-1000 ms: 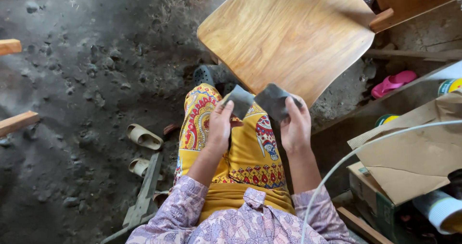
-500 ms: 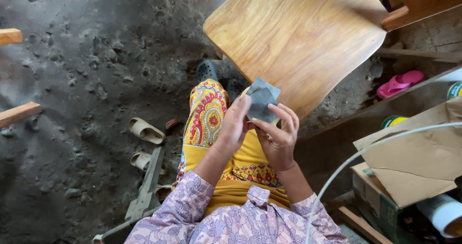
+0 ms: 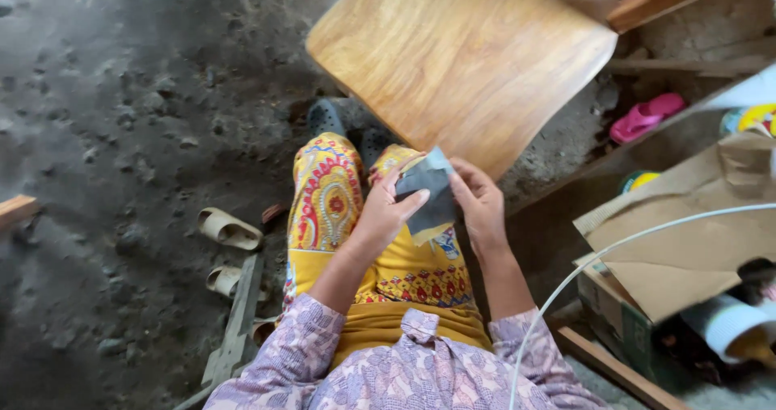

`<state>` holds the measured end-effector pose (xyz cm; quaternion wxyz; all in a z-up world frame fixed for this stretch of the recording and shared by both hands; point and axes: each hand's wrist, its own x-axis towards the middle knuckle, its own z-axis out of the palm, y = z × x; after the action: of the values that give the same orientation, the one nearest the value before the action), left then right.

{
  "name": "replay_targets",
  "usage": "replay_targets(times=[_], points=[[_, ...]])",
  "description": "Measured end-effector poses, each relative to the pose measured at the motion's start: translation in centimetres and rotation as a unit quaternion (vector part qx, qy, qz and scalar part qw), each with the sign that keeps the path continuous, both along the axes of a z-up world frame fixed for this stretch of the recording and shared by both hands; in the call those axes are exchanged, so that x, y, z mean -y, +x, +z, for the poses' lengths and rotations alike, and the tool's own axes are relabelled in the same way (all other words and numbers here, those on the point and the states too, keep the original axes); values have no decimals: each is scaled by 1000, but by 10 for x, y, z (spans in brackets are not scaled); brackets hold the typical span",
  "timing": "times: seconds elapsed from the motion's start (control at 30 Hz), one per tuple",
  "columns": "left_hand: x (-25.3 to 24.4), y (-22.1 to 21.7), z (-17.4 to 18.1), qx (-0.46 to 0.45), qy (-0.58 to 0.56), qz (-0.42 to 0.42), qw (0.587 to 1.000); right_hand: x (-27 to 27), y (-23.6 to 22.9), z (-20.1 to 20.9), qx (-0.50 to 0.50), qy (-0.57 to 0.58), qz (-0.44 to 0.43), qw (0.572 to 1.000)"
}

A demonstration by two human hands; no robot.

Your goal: The person sits on the ground and sands the seat and backrest of a wooden chair using sandpaper. They hold the chair steady with one hand while rubbing the sandpaper over the surfaces with the other.

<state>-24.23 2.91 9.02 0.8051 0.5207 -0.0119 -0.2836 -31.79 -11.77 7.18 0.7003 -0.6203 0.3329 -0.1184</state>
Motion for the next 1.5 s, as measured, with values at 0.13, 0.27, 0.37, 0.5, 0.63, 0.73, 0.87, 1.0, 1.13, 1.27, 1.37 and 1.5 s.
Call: replay_targets(times=[0.13,0.27,0.37,0.5,0.63,0.73,0.87,1.0,1.13,1.27,1.37,1.5], points=[[-7,-3,-15,-22,31,-38,999,13,-19,-23,-51,99,-61,992],[-18,2,-6,-24,100,-34,994,46,-53,-40,-75,82,-139,984],[-24,5,-2,-58,151,-35,986,80,-101,-74,-49,173,-289,940],[-34,11,-25,-82,155,24,984,108,-195,-135,-103,180,-423,882],[-47,24,-37,-80,167,87,979,127,-310,-233,-202,51,-488,848],[-46,36,-8,17,243,145,959,98,-287,-168,-336,-170,-478,794],[-46,77,-21,257,312,263,876,55,-220,-93,-305,-276,-413,813],[-28,117,-1,502,352,244,752,47,-168,-85,-200,-468,-285,812],[-21,145,-17,596,435,59,673,42,-86,-47,-22,-529,-174,831],[-4,148,-34,638,472,-11,608,82,-26,-66,-40,-468,-166,867],[8,137,-53,684,430,26,589,140,2,-146,-80,-441,-229,864],[8,122,-67,677,456,-86,571,161,37,-209,-124,-314,-260,905]])
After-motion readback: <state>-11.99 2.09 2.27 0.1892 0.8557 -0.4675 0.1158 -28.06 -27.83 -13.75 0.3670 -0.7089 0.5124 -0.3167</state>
